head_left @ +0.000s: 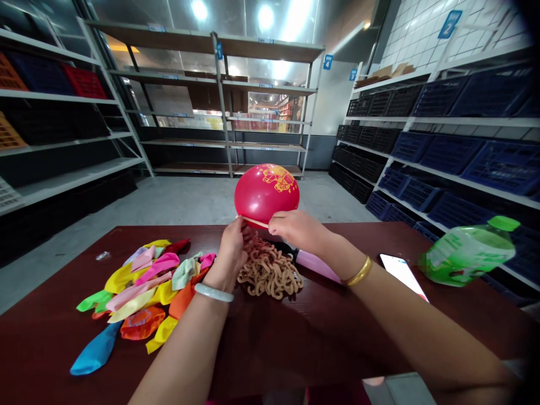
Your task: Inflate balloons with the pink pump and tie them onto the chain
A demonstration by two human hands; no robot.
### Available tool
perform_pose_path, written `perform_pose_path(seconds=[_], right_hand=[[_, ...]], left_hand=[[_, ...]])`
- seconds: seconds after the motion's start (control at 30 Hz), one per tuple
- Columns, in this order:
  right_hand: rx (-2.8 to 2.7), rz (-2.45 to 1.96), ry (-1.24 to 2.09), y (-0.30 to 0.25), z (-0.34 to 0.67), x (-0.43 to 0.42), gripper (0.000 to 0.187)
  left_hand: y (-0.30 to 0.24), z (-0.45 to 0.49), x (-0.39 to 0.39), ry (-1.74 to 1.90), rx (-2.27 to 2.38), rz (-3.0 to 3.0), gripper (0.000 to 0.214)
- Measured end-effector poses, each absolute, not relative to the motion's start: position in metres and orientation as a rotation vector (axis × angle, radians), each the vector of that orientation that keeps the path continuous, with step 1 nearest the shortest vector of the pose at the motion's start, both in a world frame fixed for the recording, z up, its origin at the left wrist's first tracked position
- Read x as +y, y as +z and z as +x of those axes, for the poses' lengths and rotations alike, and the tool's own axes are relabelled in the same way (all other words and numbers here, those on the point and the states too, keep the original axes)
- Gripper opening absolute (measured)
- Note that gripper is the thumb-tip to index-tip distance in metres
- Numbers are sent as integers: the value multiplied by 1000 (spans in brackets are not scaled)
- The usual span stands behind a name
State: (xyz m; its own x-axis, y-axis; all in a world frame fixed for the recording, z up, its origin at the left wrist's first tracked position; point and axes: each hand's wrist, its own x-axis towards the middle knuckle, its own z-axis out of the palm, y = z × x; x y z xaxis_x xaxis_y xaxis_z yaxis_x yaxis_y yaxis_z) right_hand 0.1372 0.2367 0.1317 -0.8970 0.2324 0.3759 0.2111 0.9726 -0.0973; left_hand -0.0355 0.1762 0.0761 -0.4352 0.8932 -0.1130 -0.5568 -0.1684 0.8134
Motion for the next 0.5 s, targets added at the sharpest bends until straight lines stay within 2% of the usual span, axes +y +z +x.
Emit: perform_pose_path(seconds=[0.2, 0.37, 0.5], right_hand=[[-2658, -273, 409, 109, 141, 230, 18], [-2309, -610, 822, 90, 147, 237, 23], [-2180, -739, 1078, 79, 147, 254, 12]], left_hand=[[80, -40, 177, 1899, 945, 502, 31], [84, -38, 175, 1909, 909, 505, 30], [88, -36, 170, 1833, 810, 579, 35]])
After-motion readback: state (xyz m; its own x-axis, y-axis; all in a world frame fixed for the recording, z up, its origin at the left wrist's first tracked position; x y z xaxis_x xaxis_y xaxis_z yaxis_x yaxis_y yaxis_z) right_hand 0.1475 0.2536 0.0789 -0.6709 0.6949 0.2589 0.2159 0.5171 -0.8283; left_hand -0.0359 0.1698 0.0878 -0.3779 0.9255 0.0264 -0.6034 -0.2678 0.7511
